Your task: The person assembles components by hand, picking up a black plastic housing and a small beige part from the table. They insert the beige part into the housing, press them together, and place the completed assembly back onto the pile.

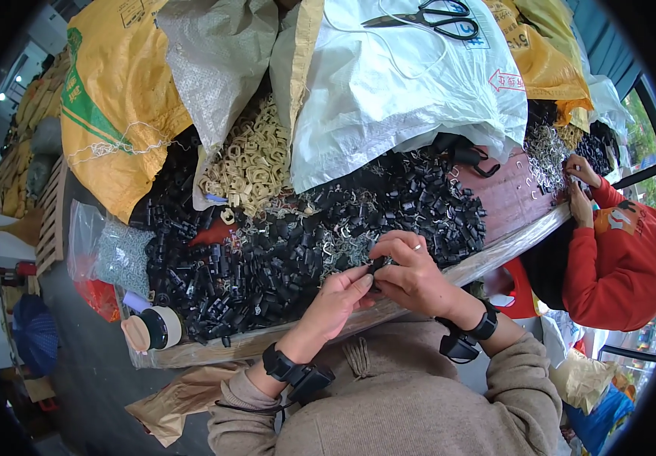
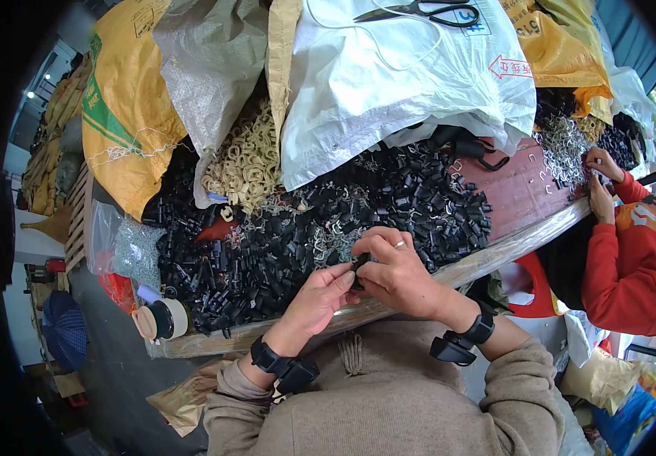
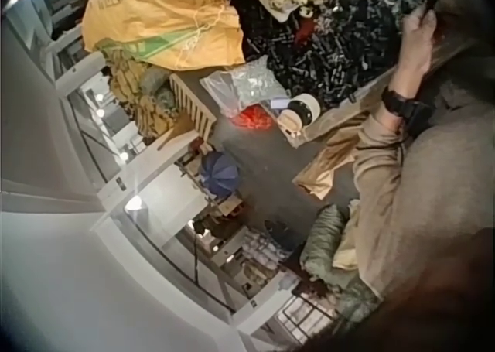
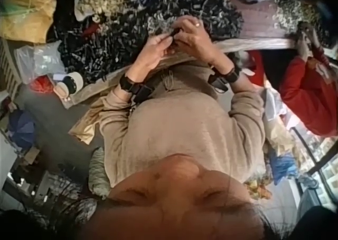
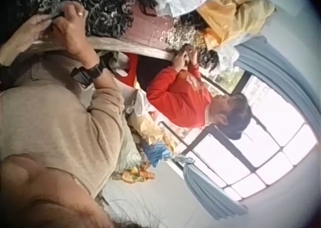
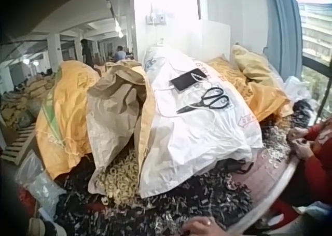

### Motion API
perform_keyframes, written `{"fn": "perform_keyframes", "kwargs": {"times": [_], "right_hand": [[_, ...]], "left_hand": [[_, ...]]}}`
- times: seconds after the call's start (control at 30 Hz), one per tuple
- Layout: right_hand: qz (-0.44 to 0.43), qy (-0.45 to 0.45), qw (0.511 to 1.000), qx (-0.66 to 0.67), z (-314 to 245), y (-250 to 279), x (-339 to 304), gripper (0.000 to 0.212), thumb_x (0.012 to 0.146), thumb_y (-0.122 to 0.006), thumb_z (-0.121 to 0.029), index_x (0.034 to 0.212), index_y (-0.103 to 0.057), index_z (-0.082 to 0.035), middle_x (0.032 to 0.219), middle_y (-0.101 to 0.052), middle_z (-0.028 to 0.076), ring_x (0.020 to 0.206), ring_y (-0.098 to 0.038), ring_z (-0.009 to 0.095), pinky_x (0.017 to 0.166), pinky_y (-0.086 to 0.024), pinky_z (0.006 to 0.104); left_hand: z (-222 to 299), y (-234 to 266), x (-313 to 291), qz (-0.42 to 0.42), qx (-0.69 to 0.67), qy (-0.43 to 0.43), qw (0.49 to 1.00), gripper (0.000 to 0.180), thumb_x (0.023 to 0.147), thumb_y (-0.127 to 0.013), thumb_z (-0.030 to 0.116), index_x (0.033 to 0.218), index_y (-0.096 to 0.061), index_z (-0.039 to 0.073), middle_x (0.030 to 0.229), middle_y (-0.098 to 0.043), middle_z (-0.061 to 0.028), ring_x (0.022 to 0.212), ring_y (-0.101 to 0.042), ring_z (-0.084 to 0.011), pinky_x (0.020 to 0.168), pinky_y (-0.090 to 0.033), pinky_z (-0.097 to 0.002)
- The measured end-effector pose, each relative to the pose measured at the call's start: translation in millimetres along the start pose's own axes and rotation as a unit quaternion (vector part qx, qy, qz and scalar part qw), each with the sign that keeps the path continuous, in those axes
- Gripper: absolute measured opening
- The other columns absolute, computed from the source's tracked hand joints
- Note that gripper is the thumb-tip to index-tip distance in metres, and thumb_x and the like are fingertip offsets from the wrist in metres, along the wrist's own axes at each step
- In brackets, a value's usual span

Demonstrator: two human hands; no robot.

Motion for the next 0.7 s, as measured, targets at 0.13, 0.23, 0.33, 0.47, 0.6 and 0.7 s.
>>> {"fn": "perform_keyframes", "kwargs": {"times": [0.13, 0.23, 0.33, 0.47, 0.6, 0.7], "right_hand": [[-0.011, -0.02, 0.999, 0.036, 4, 0, -1, 0.011, 0.054, -0.062, -0.007, 0.061, -0.054, -0.008, 0.093, -0.049, 0.003, 0.092, -0.043, 0.022, 0.071, -0.03, 0.0335], [-0.027, -0.038, 0.998, 0.041, 6, -2, 1, 0.011, 0.054, -0.062, -0.007, 0.061, -0.054, -0.008, 0.09, -0.049, 0.003, 0.089, -0.044, 0.022, 0.071, -0.03, 0.0333], [-0.037, -0.05, 0.997, 0.047, 9, -3, 0, 0.012, 0.055, -0.063, -0.006, 0.062, -0.053, -0.008, 0.09, -0.05, 0.003, 0.088, -0.044, 0.022, 0.072, -0.031, 0.0334], [-0.034, -0.051, 0.997, 0.055, 10, -4, 2, 0.014, 0.056, -0.064, -0.004, 0.064, -0.053, -0.008, 0.09, -0.05, 0.005, 0.088, -0.046, 0.023, 0.074, -0.032, 0.0337], [-0.002, -0.028, 0.997, 0.069, 11, 0, 2, 0.013, 0.058, -0.064, -0.004, 0.066, -0.053, -0.008, 0.09, -0.05, 0.005, 0.087, -0.046, 0.023, 0.073, -0.033, 0.0332], [0.033, 0.001, 0.995, 0.094, 16, 8, 1, 0.013, 0.058, -0.064, -0.004, 0.067, -0.054, -0.007, 0.09, -0.05, 0.005, 0.087, -0.047, 0.024, 0.072, -0.034, 0.0322]], "left_hand": [[3, -8, -3, -0.004, 0.026, -0.011, 1.0, 0.028, 0.085, -0.048, 0.018, 0.107, -0.048, 0.0, 0.096, -0.054, -0.0037, 0.082, -0.052, -0.0102, 0.069, -0.043, -0.0233], [1, -7, -2, -0.014, 0.024, -0.003, 1.0, 0.029, 0.085, -0.048, 0.018, 0.107, -0.047, 0.0, 0.097, -0.053, -0.0035, 0.082, -0.052, -0.0101, 0.069, -0.043, -0.0232], [-1, -6, -1, -0.018, 0.017, 0.006, 1.0, 0.029, 0.085, -0.048, 0.018, 0.108, -0.047, 0.0, 0.097, -0.053, -0.0035, 0.082, -0.052, -0.0102, 0.07, -0.043, -0.023], [3, -4, 0, -0.014, 0.0, 0.016, 1.0, 0.028, 0.085, -0.049, 0.017, 0.107, -0.048, 0.0, 0.095, -0.054, -0.0039, 0.082, -0.053, -0.0109, 0.069, -0.043, -0.0228], [3, -3, 0, -0.006, -0.036, 0.014, 0.999, 0.027, 0.084, -0.05, 0.015, 0.106, -0.048, 0.0, 0.095, -0.055, -0.0053, 0.082, -0.054, -0.0121, 0.069, -0.043, -0.0229], [4, 0, 3, 0.003, -0.085, 0.0, 0.996, 0.026, 0.083, -0.05, 0.014, 0.105, -0.049, 0.0, 0.096, -0.056, -0.0072, 0.082, -0.055, -0.0131, 0.07, -0.044, -0.0231]]}}
Point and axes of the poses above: each hand's wrist, its own x-axis towards the middle knuckle, its own y-axis out of the back of the hand, z = x × y, the point moved 8 cm from there along x, towards the middle knuckle
